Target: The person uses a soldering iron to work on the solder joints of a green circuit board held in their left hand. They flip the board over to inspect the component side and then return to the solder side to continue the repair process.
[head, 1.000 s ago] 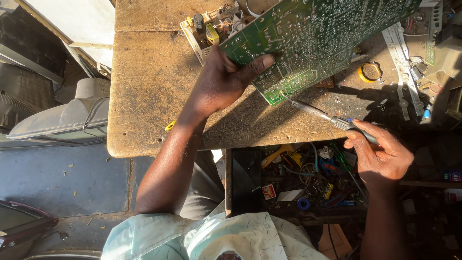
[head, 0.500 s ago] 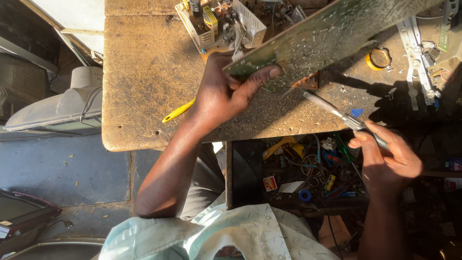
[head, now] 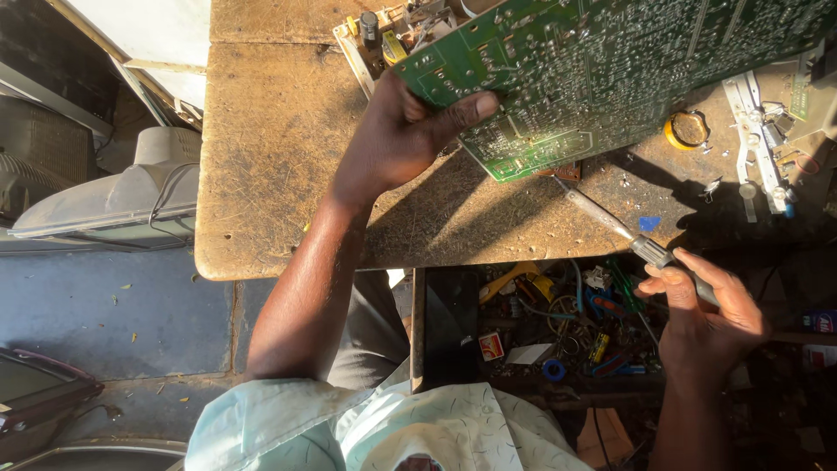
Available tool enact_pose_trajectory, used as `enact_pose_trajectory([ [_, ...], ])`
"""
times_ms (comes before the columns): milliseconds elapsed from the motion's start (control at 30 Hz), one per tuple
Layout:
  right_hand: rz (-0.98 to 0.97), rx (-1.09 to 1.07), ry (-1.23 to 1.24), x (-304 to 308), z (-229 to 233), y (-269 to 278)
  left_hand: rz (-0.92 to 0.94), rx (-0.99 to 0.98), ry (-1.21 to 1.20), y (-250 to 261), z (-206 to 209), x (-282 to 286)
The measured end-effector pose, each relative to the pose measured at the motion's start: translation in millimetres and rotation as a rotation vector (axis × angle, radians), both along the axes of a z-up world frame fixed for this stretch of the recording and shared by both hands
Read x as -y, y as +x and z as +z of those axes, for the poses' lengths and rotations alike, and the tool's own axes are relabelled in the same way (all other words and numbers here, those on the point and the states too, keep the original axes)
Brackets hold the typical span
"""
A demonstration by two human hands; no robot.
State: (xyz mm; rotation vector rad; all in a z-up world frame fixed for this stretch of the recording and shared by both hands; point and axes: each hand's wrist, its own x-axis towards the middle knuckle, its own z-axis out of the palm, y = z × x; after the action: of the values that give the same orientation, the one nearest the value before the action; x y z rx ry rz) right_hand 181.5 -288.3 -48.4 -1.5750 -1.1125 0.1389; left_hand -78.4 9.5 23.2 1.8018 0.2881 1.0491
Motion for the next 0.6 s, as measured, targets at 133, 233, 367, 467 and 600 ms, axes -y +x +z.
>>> enact_pose_trajectory([
  [133, 0.0, -0.033, -0.006, -17.5, 3.8, -9.2, 0.016, 0.002, 0.046, 9.8, -7.5, -18.6],
  [233, 0.027, -0.072, 0.006, -25.6, 4.5, -12.7, -0.004, 0.028, 0.014, 11.4, -12.9, -25.2],
  [367, 0.028, -0.057, -0.011, -34.0, 5.3, -14.9, -0.026, 0.086, -0.115, 14.8, -17.9, -33.6],
  [467, 0.036, -0.016, -0.028, -36.3, 6.7, -16.1, -0.107, 0.152, -0.119, 12.9, -20.7, -38.2],
  [600, 0.051, -0.012, -0.033, -41.9, 4.3, -15.9, -0.064, 0.102, -0.085, 12.0, -23.8, -41.3],
])
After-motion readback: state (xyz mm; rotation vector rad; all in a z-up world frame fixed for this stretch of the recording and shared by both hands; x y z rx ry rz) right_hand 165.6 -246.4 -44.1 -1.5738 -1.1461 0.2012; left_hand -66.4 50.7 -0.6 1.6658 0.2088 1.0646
